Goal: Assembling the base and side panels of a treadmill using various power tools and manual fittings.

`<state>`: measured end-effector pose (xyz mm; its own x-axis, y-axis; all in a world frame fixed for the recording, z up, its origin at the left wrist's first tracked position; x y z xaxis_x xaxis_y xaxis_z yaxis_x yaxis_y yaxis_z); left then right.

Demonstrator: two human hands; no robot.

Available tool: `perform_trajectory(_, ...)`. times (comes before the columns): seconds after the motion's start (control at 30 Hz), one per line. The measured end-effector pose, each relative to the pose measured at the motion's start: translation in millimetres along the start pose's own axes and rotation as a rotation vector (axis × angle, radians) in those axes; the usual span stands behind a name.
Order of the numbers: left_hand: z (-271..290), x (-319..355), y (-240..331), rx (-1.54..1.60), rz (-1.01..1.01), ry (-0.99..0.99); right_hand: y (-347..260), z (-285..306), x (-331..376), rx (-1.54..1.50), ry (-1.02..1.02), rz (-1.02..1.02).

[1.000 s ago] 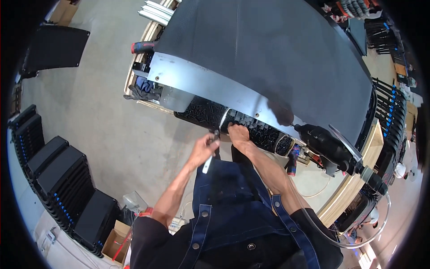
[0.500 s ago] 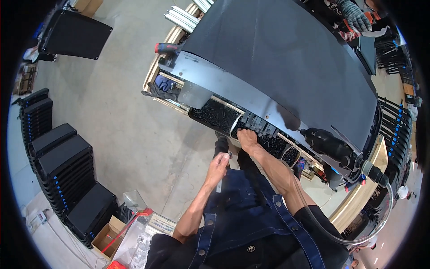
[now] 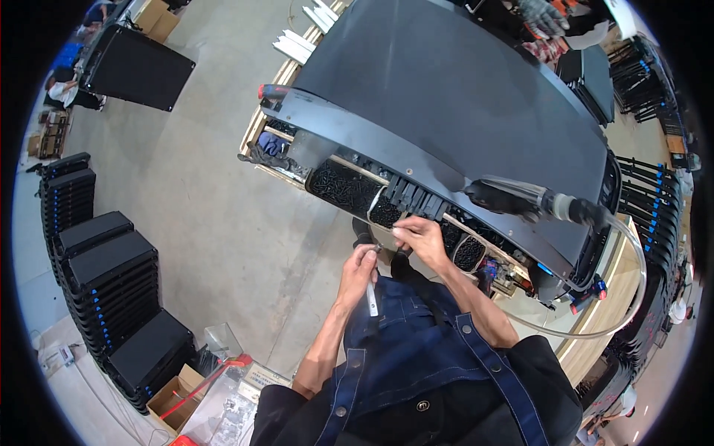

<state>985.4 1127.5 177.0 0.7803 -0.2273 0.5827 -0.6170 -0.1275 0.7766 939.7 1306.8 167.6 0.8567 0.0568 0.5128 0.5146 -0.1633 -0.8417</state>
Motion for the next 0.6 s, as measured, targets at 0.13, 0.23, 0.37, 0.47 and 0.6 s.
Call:
perform_trajectory(0.13,-50.0,9.3,46.2,-0.04,-0.184,-0.11,-65.2,14.5,69.5,-0.035,0.024,0.205)
perform_trajectory(0.23,-85.4,20.7,65.5,-0.118,-0.275,-0.188,-93.4,29.0,95.5,0.007,0.066,0.454)
perform_trajectory(0.37,-115.2,38.5,83.3,-0.14,-0.363,-0.136,-138.1,42.8,130.0,0.35,0.154,0.758)
perform_trajectory(0.47,-132.8,63.2,109.6,-0.38,-0.572,0.024,-153.5,45.0,157.4,0.468,0.25,0.947)
perform_trajectory(0.6,-155.6,89.3,123.7,-0.607,-0.891,0.257,-157.0,50.8,170.2,0.396,0.313,0.93)
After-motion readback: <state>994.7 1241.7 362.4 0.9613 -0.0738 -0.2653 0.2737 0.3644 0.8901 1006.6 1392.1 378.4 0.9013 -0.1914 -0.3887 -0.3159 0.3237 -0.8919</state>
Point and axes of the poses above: each hand's wrist, its own x-axis away from the middle knuckle, its own z-axis out of the back of the hand, y = z × x, the point moved 8 cm from there along -x, towards the middle knuckle
